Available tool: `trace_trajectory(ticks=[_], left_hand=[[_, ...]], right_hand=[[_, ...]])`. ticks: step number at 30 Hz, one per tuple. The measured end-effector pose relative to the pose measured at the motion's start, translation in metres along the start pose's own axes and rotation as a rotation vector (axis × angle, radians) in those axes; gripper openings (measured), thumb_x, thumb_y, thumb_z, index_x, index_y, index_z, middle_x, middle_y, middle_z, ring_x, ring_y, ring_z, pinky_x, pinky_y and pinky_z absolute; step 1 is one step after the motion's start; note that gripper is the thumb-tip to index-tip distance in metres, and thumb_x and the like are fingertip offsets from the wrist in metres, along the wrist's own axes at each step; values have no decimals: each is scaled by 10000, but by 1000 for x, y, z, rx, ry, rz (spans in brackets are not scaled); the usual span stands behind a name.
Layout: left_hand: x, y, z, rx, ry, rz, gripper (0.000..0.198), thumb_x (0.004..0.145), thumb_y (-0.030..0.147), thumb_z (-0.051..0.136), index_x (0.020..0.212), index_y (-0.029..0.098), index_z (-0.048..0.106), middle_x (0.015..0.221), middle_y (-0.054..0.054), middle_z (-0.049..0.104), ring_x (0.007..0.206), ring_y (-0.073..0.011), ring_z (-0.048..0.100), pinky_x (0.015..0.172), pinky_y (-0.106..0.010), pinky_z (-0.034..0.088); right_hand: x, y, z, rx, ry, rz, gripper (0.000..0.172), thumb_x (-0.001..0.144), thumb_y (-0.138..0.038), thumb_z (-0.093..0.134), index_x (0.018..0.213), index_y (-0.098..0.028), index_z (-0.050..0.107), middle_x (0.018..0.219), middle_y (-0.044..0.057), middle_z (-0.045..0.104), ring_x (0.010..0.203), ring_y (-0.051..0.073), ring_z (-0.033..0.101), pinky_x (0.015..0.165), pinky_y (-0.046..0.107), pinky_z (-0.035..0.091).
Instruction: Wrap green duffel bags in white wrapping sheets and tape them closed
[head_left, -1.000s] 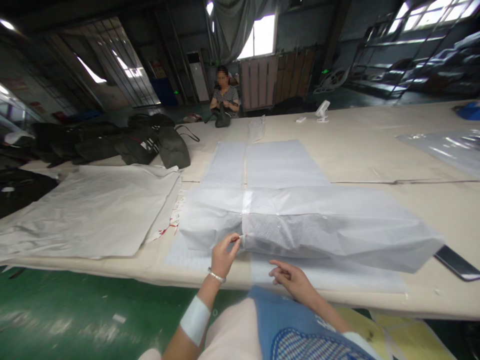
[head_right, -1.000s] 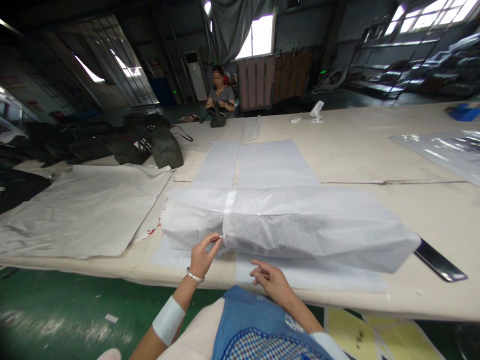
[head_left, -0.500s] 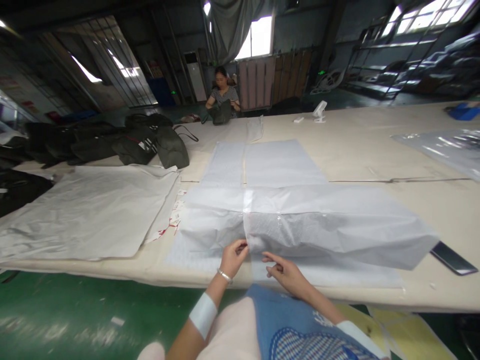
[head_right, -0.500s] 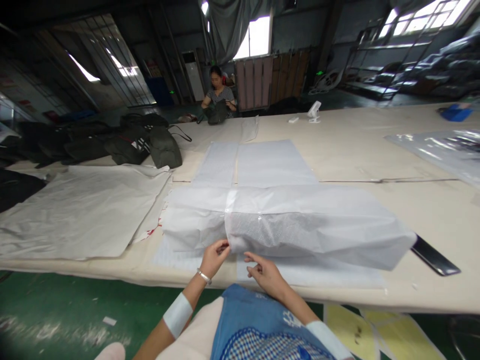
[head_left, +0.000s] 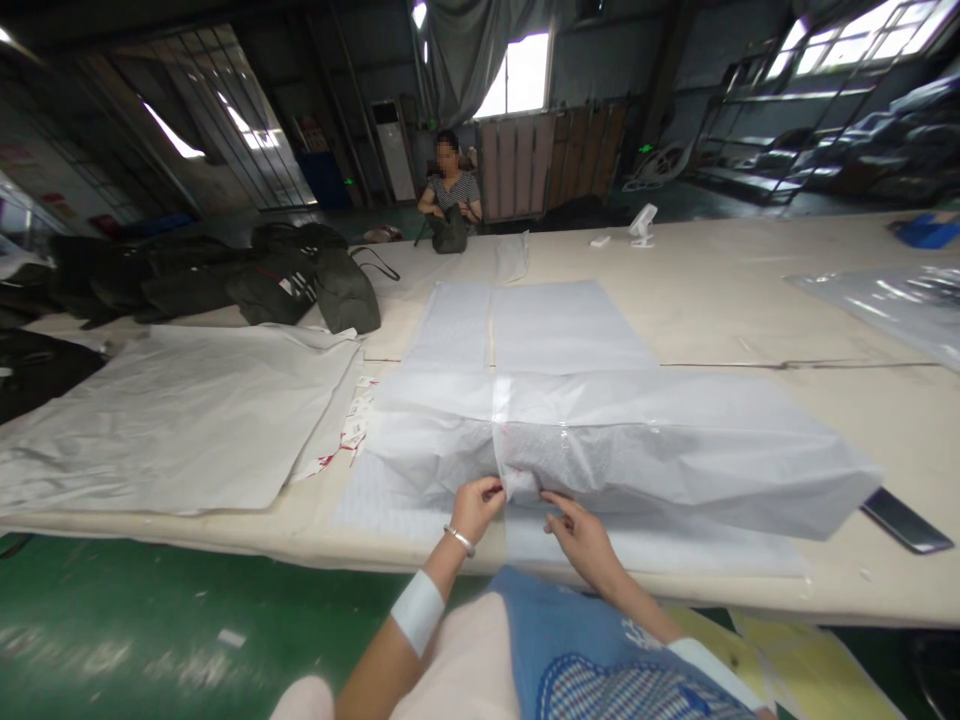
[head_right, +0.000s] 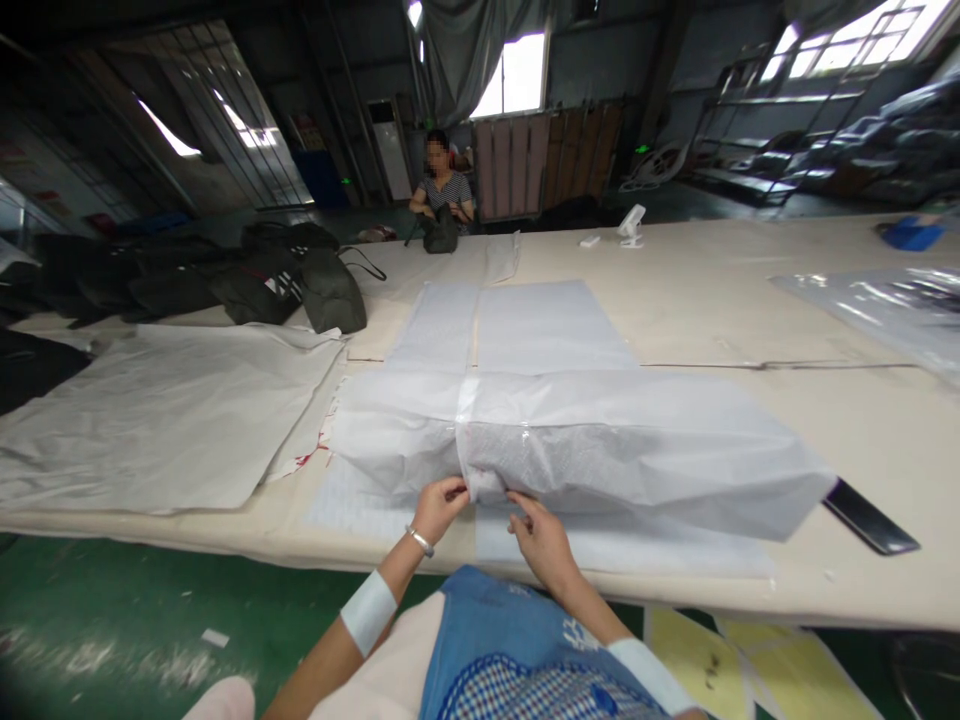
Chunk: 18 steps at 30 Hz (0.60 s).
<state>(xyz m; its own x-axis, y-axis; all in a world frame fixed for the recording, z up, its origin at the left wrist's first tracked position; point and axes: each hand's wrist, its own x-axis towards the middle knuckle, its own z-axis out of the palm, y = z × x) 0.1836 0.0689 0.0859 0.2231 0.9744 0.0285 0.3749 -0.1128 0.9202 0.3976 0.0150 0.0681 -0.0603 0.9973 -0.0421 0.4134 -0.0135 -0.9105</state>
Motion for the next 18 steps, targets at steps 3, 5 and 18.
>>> trace_trajectory(ticks=[3, 5, 18], left_hand=[[-3, 2, -1, 26, 1, 17, 152, 817, 202, 561, 890, 167, 690, 866, -30, 744, 809, -162, 691, 730, -230, 506], [-7, 3, -4, 54, 9, 29, 148, 843, 201, 536, 927, 174, 655, 878, -28, 737, 824, -154, 690, 731, -222, 494], [-22, -2, -21, 318, 234, 155, 186, 957, 341, 467, 978, 211, 599, 895, -33, 692, 848, -171, 655, 748, -261, 458]], right_hand=[[1, 5, 0, -54, 64, 21, 448, 851, -417, 468, 1212, -196, 614, 1202, 122, 650, 751, 209, 703, 808, 385, 544], [1, 5, 1, -39, 34, 21, 462, 848, -427, 477, 1222, -192, 611, 1203, 117, 653, 735, 205, 704, 784, 372, 549], [-1, 9, 11, 96, -78, 51, 475, 834, -439, 530, 1233, -196, 614, 1122, 109, 697, 702, 194, 700, 741, 344, 558]])
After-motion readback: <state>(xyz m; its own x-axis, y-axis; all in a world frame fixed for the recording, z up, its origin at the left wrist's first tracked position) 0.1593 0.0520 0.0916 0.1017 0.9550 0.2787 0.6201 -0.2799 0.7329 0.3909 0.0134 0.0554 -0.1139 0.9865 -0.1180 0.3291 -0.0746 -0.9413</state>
